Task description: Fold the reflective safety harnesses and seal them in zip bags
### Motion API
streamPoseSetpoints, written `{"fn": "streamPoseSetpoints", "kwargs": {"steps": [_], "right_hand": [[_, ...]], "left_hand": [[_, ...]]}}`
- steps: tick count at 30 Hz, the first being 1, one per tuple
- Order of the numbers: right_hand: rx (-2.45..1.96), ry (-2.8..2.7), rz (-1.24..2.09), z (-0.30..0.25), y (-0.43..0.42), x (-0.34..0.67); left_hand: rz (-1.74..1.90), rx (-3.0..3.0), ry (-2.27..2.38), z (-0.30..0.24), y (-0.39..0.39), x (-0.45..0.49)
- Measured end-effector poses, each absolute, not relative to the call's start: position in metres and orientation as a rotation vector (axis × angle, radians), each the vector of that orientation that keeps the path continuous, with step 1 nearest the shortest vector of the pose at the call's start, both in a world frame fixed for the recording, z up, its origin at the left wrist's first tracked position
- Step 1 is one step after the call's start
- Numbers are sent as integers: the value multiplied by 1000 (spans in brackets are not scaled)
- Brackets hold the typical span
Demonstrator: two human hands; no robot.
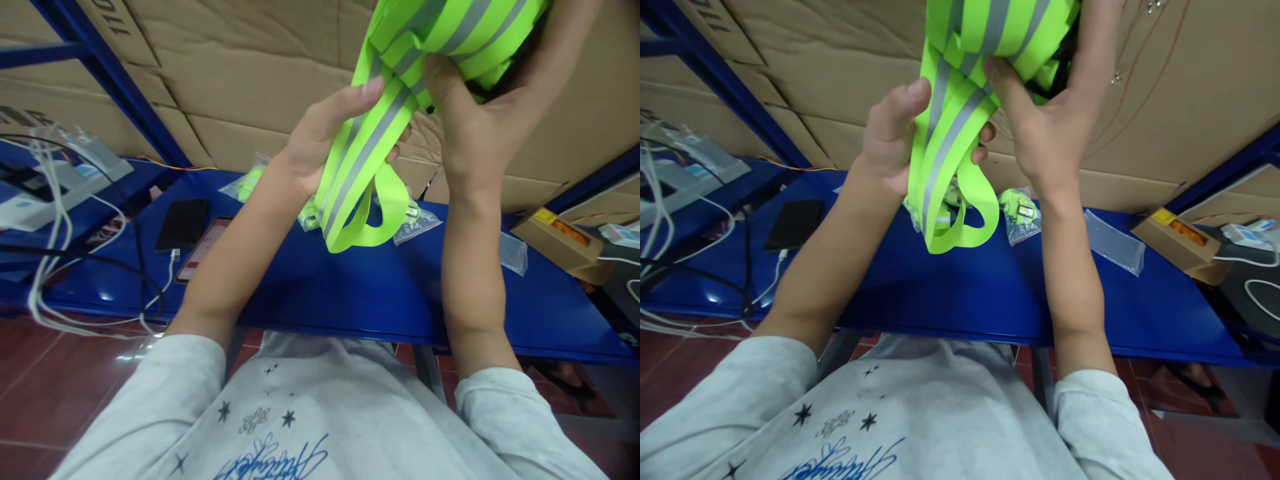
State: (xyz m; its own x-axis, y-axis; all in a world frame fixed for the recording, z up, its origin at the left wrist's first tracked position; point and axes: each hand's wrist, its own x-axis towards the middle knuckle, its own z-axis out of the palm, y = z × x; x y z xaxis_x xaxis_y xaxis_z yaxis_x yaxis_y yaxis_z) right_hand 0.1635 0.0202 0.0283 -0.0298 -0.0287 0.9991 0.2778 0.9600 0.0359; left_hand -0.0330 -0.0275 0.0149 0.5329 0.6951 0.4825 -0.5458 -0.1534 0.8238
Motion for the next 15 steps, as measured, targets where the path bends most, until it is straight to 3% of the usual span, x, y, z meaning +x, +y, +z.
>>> {"fn": "streamPoseSetpoints", "kwargs": {"steps": [8, 15], "right_hand": [[-406, -1539, -283, 34, -4, 165], [-220, -1602, -347, 31, -5, 163]], "left_hand": [[801, 1419, 260, 6, -19, -43], [1007, 1333, 312, -5, -6, -44]]}}
